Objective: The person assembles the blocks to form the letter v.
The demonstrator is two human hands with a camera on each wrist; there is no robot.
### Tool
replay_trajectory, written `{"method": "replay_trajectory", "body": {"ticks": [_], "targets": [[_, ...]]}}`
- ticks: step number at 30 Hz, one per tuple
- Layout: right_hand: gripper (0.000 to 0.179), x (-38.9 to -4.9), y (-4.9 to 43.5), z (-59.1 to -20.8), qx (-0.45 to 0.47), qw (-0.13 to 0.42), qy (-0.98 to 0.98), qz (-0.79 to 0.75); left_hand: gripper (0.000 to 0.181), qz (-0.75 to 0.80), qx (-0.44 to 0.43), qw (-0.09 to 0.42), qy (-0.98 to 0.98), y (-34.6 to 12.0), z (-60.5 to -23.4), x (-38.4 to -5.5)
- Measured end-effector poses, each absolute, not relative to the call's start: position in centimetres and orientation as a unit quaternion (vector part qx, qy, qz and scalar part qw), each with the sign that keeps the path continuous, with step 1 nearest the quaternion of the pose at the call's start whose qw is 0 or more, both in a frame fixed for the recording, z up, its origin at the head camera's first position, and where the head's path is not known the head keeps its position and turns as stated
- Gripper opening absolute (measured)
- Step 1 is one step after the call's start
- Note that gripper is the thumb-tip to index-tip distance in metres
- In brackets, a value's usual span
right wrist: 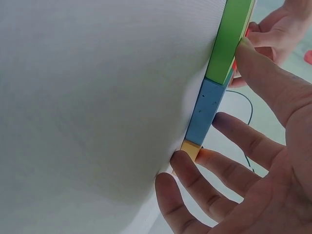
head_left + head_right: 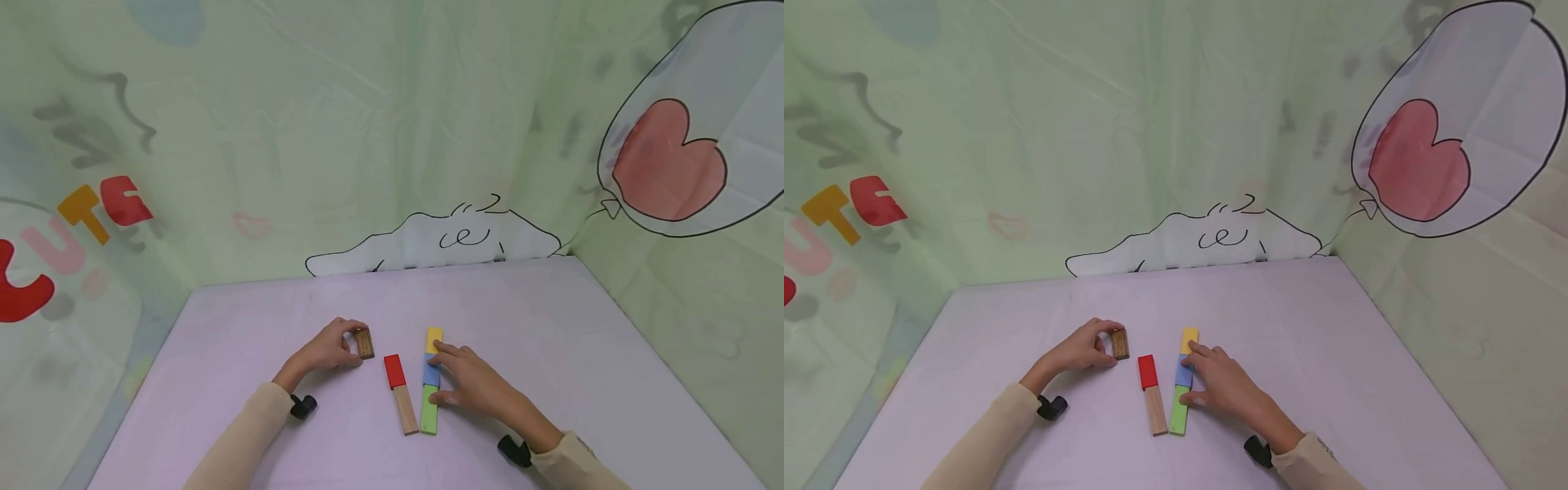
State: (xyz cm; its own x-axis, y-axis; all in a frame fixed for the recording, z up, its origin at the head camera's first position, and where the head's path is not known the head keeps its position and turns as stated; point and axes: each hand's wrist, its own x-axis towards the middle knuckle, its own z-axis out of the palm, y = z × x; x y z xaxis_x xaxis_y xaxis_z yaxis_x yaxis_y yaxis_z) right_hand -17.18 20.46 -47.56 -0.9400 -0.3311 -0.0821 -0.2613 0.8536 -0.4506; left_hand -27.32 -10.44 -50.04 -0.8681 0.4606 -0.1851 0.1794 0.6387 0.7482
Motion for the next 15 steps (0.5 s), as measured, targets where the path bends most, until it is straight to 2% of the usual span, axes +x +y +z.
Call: {"method": "replay_trajectory", "body": {"ticks": [6, 15], "targets": [[0.063, -17.2, 20.5, -47.47, -0.154, 0.08, 0.958, -0.226, 0.066, 0.363, 0.186, 0.162, 0.899, -10.08, -49.92, -27.41], [0.061, -17.07, 20.6, -47.56, -0.16, 0.074, 0.957, -0.23, 0.066, 0.364, 0.192, 0.163, 0.897, -10.03, -50.13, -27.5]]}}
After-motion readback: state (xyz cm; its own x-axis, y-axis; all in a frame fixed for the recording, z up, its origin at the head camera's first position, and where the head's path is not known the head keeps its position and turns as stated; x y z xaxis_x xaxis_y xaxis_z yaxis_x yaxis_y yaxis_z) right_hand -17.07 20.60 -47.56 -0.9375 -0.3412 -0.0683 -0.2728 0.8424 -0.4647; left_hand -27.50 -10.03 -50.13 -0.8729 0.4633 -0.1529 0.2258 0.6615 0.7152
